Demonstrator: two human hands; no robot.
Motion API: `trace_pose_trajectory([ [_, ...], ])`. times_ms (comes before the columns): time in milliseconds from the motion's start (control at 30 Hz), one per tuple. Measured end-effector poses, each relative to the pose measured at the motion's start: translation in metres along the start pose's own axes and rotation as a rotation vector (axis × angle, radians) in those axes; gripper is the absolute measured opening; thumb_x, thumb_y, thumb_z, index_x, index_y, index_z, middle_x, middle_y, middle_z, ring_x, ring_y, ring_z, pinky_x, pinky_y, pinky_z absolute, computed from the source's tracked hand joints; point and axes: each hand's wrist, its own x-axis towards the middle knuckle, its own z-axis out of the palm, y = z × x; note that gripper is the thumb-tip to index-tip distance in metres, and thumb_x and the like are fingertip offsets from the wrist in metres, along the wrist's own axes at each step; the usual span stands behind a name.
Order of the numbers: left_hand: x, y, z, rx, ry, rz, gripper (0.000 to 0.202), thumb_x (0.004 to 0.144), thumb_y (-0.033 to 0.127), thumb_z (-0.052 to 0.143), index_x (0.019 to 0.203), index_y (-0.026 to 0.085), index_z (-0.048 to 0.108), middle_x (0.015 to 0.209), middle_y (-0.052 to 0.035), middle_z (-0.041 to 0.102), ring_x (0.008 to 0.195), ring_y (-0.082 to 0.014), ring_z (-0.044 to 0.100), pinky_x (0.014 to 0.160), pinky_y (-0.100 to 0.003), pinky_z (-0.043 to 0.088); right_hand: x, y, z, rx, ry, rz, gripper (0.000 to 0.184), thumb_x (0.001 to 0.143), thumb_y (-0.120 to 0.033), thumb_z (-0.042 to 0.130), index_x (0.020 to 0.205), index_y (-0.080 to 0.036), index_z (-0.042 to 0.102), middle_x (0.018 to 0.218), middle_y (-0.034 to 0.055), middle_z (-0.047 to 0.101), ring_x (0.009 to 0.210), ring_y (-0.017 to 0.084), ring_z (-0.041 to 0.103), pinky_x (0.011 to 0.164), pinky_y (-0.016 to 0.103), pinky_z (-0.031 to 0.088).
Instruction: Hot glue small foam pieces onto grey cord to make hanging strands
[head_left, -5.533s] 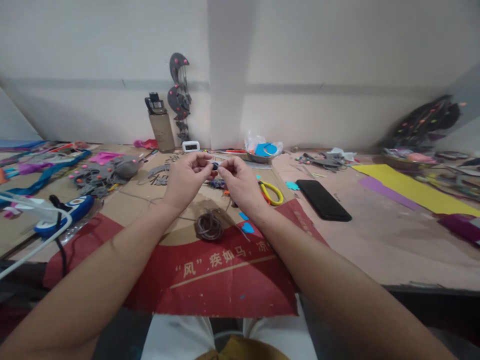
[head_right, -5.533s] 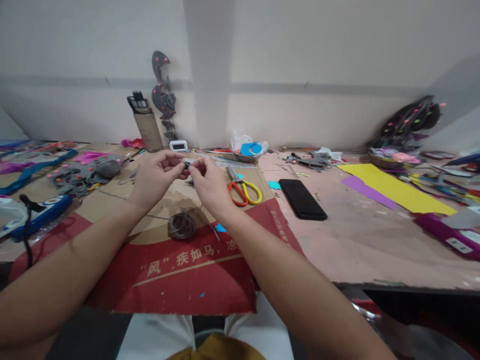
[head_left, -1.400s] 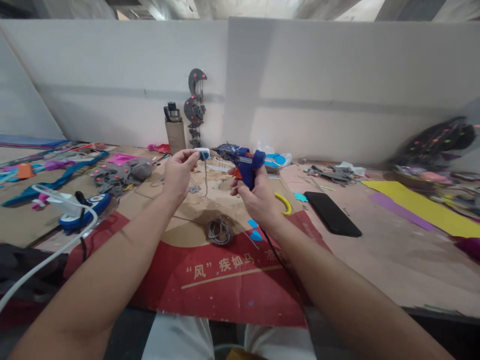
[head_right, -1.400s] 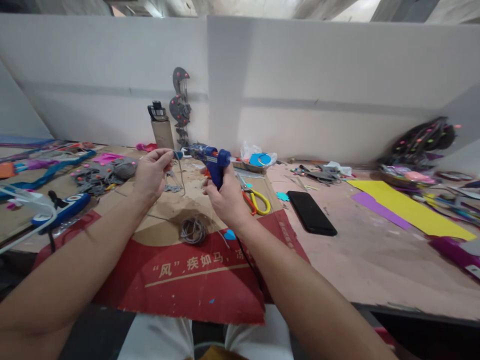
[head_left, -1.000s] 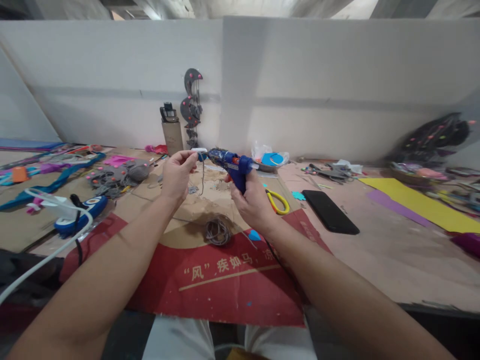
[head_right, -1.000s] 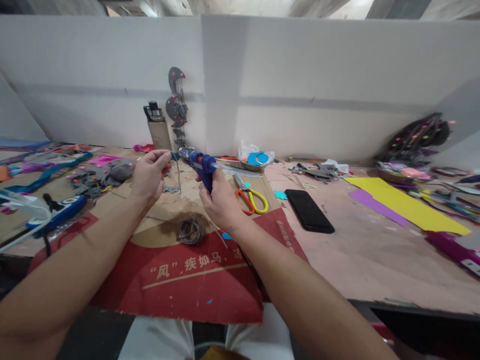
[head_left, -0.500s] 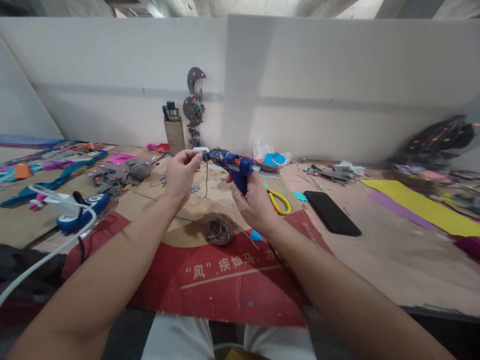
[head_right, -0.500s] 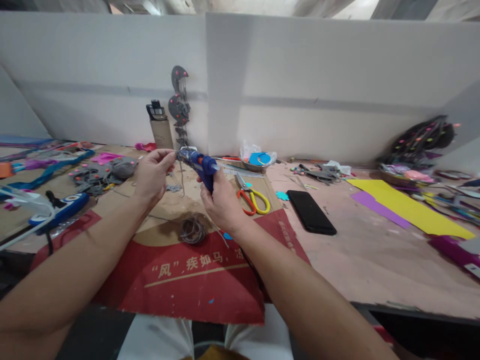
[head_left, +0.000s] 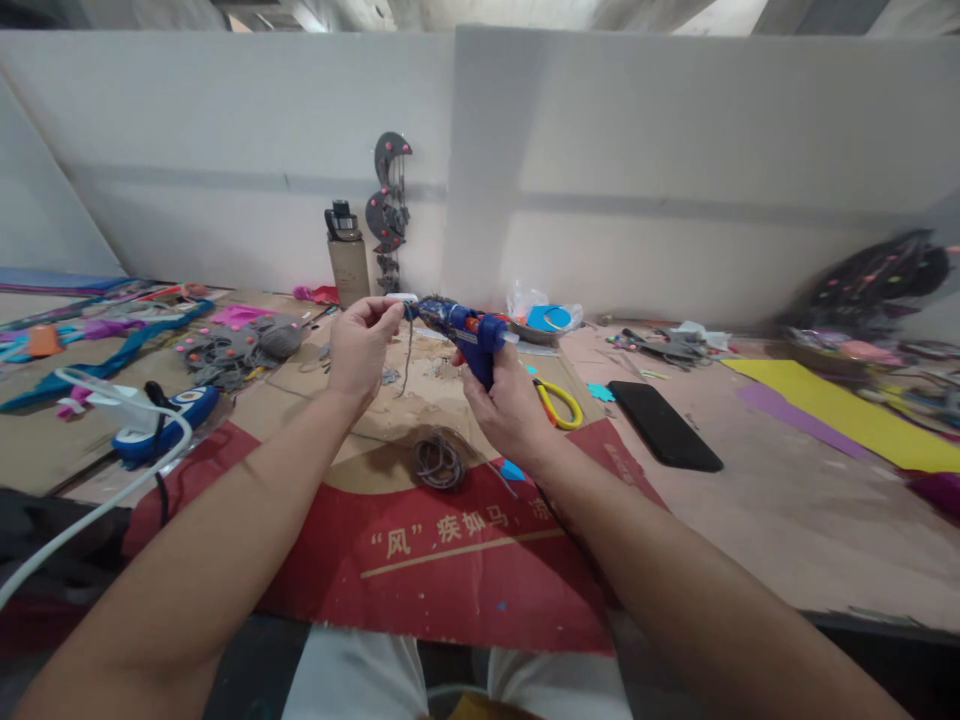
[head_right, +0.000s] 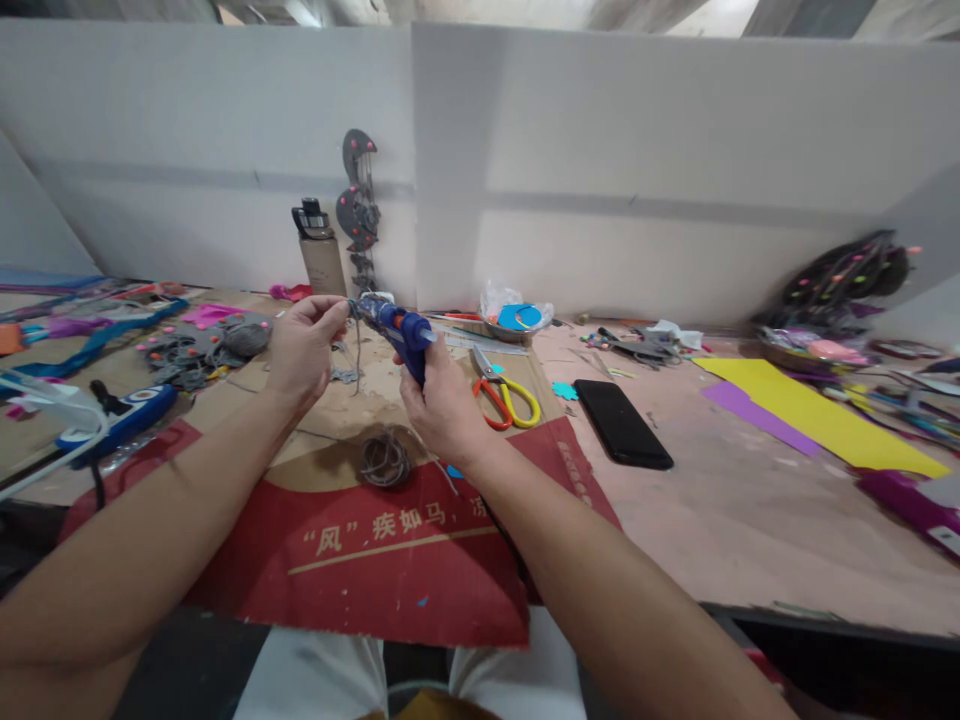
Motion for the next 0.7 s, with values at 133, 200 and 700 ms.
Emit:
trace_pose_trajectory([
  [133,-0.0003,0.0004,-0.0003,0.021,-0.009,-0.008,0.008,0.068,0.023,0.07,0.073,0.017,0.067,0.064,0.001,0.06,0.053,-0.0069,0.047,0.052,-0.02,0.038,0.0,0.0003,0.0006,0.008,0.004,-0.011,0.02,0.084,-0.016,0.043,0.103,-0.02,0.047,0.094,0.0067,0.06,0.08,0.017,0.056,0.074,0.034,0.045],
  [200,-0.0001,0.0002,-0.0006,0.023,-0.011,-0.014,0.009,0.068,0.023,0.07,0.073,0.017,0.067,0.064,0.001,0.06,0.053,-0.0071,0.047,0.052,-0.02,0.038,-0.0002,-0.0002,0.0006,0.014,0.0,-0.009,0.021,0.084,-0.016,0.043,0.104,-0.02,0.047,0.094,0.0068,0.06,0.081,0.018,0.056,0.074,0.034,0.045],
  [700,0.0028,-0.0027,-0.0009,-0.021,0.006,0.007,0.006,0.069,0.022,0.069,0.071,0.017,0.066,0.06,0.0024,0.056,0.051,-0.0068,0.045,0.05,-0.02,0.036,-0.0003,-0.0009,0.0001,-0.017,0.003,-0.026,0.021,0.083,-0.015,0.043,0.103,-0.019,0.047,0.094,0.0073,0.059,0.081,0.017,0.055,0.077,0.034,0.045],
])
